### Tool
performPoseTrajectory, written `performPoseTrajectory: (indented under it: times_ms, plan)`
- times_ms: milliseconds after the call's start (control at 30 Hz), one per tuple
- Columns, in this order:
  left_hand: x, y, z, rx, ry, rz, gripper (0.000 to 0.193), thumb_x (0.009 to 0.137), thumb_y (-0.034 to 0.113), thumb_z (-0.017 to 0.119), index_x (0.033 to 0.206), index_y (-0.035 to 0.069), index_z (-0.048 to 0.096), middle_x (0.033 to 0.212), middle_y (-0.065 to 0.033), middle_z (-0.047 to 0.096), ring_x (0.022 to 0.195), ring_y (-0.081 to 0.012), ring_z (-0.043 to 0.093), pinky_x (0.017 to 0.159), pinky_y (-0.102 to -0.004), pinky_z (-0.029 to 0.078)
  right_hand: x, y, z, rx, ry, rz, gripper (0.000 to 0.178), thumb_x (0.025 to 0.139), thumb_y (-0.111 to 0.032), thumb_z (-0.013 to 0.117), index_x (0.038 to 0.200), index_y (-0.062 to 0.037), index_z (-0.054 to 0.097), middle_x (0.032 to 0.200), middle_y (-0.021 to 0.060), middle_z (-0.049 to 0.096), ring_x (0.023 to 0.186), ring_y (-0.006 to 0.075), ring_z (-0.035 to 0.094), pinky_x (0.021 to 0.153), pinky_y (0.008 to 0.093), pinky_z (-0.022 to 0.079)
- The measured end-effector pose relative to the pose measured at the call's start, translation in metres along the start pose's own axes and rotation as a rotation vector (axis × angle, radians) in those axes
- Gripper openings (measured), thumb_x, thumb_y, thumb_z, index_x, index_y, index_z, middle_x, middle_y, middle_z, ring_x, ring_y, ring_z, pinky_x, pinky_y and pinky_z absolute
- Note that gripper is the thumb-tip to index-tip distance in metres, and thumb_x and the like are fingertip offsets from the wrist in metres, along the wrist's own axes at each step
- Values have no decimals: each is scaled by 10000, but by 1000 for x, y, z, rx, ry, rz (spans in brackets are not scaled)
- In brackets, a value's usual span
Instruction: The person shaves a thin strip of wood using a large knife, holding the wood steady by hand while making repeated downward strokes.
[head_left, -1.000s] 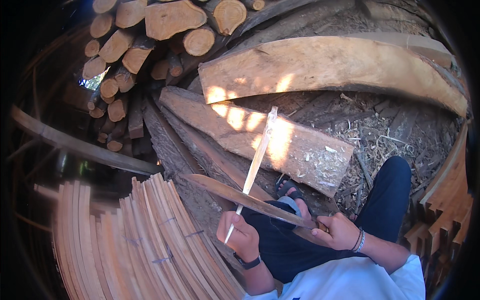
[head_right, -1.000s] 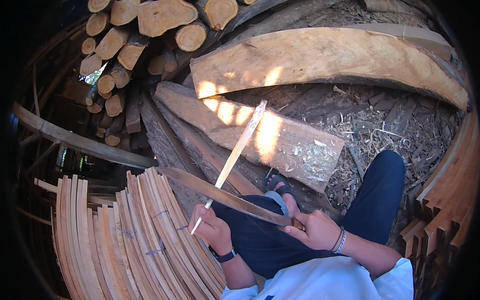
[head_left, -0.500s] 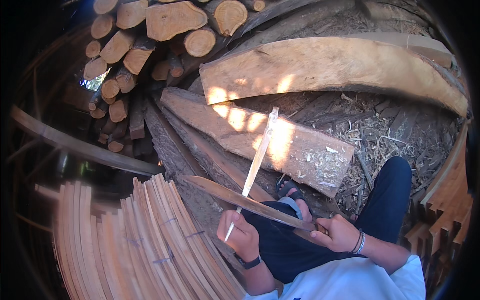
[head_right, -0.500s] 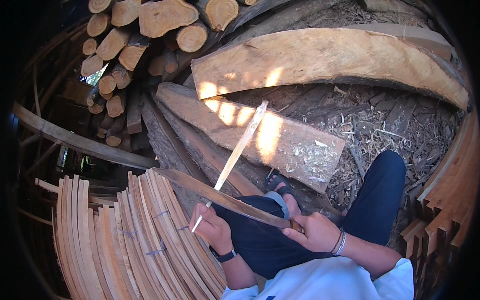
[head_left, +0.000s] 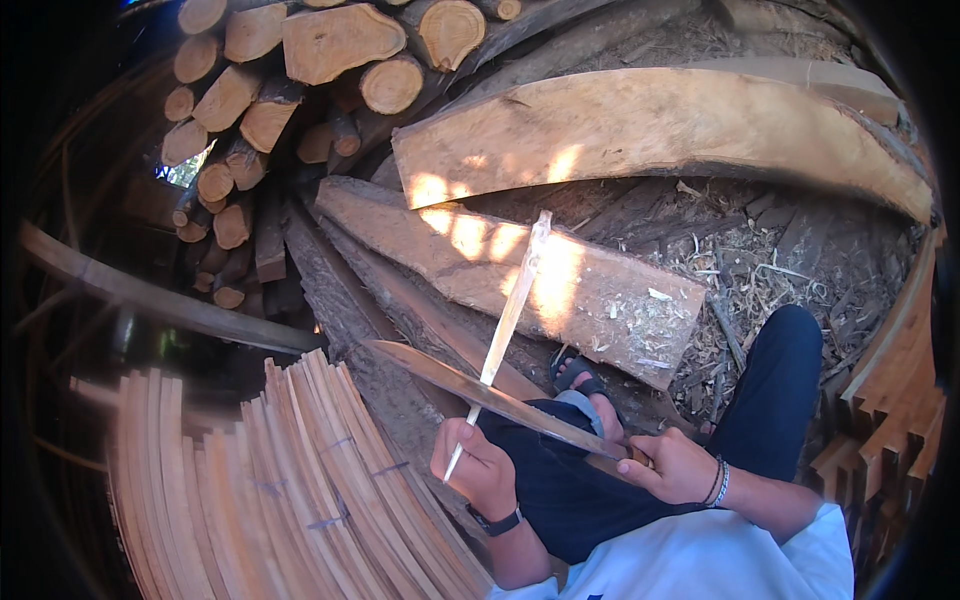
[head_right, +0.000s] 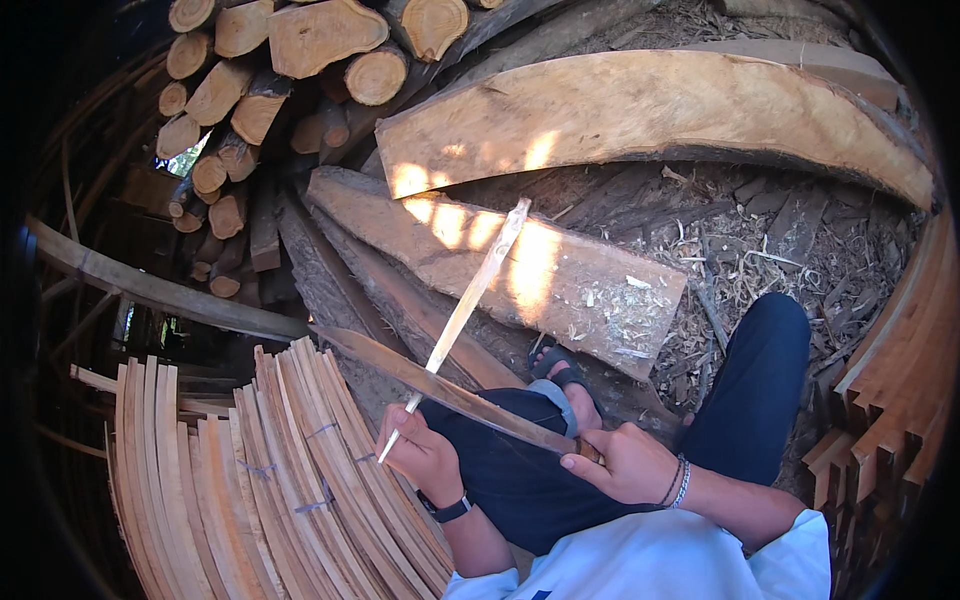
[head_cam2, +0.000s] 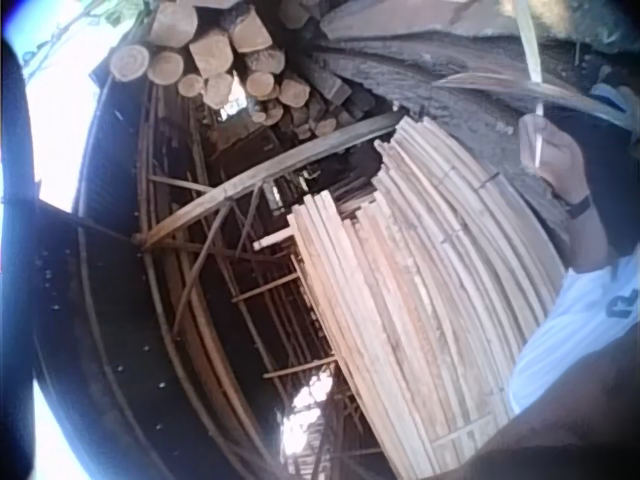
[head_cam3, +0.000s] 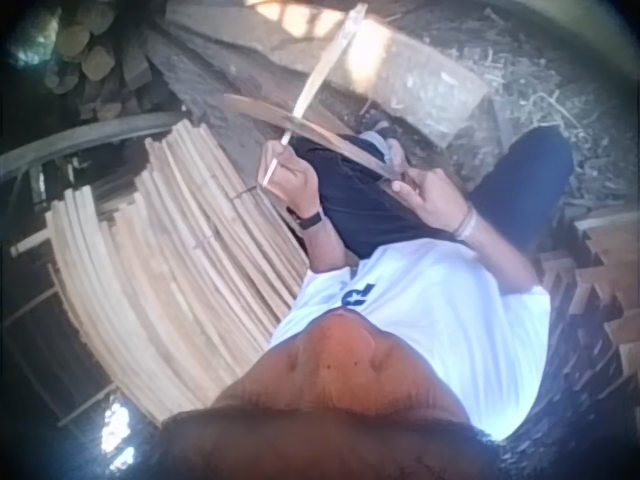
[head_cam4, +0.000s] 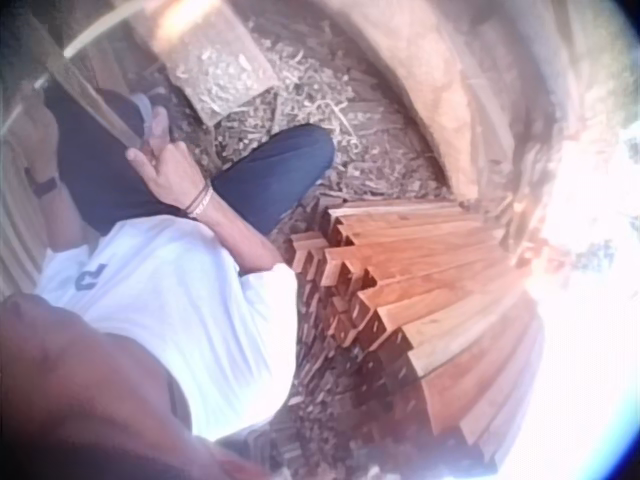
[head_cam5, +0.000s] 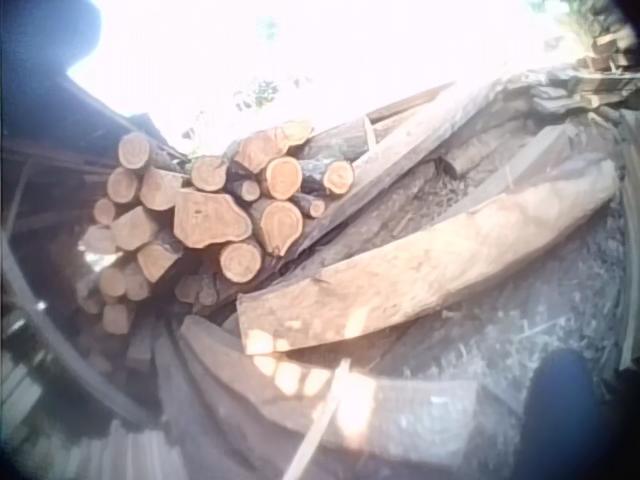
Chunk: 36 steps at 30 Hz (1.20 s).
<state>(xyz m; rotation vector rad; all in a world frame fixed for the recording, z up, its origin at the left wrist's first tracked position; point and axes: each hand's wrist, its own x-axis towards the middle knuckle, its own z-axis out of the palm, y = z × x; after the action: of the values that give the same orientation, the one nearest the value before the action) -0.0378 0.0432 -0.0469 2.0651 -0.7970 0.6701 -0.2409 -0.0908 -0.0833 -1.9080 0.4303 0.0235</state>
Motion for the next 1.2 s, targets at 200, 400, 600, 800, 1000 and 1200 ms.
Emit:
performPoseTrajectory:
  times_ms: [200,400,600,800,1000,1200]
  plan:
    - [-3,-4,4,15,19,47,614,1058,418,326,618,-7,380,542,-88,375,470,-204,388,447,-345,264,9,2,-5,-4,46,-8,445,954,-428,554,816,-14,637,550,196,566,554,387,616,575,466,491]
    - [-8,-1,-2,-1,97,104,523,1049,312,363,614,22,367,562,-134,363,467,-320,397,447,-406,286,18,21,-5,-35,128,55,439,954,-420,559,813,-12,643,569,208,580,564,393,618,574,463,488]
    - [-2,-4,0,-17,74,1,525,1048,316,370,607,32,340,549,-127,349,456,-312,394,443,-410,273,10,14,-4,-14,80,-5,465,955,-413,558,769,8,627,564,213,571,547,392,605,558,454,481]
    - [-6,-4,1,-1,42,24,547,1048,323,365,588,31,319,540,-114,333,447,-300,386,438,-395,265,17,25,-7,-21,121,25,474,948,-419,565,740,6,603,537,209,551,527,392,594,548,451,477]
    - [-7,-2,1,-42,148,12,556,1049,326,364,581,28,330,533,-103,330,437,-264,366,435,-377,256,33,40,-10,-71,152,25,498,955,-427,542,720,8,593,534,218,542,532,400,592,548,457,473]
    - [-4,-6,-1,13,146,-16,557,1051,322,360,577,32,326,524,-95,352,431,-242,376,428,-365,257,30,31,-11,-70,80,-26,497,952,-435,544,721,2,601,541,217,545,545,398,601,555,457,478]
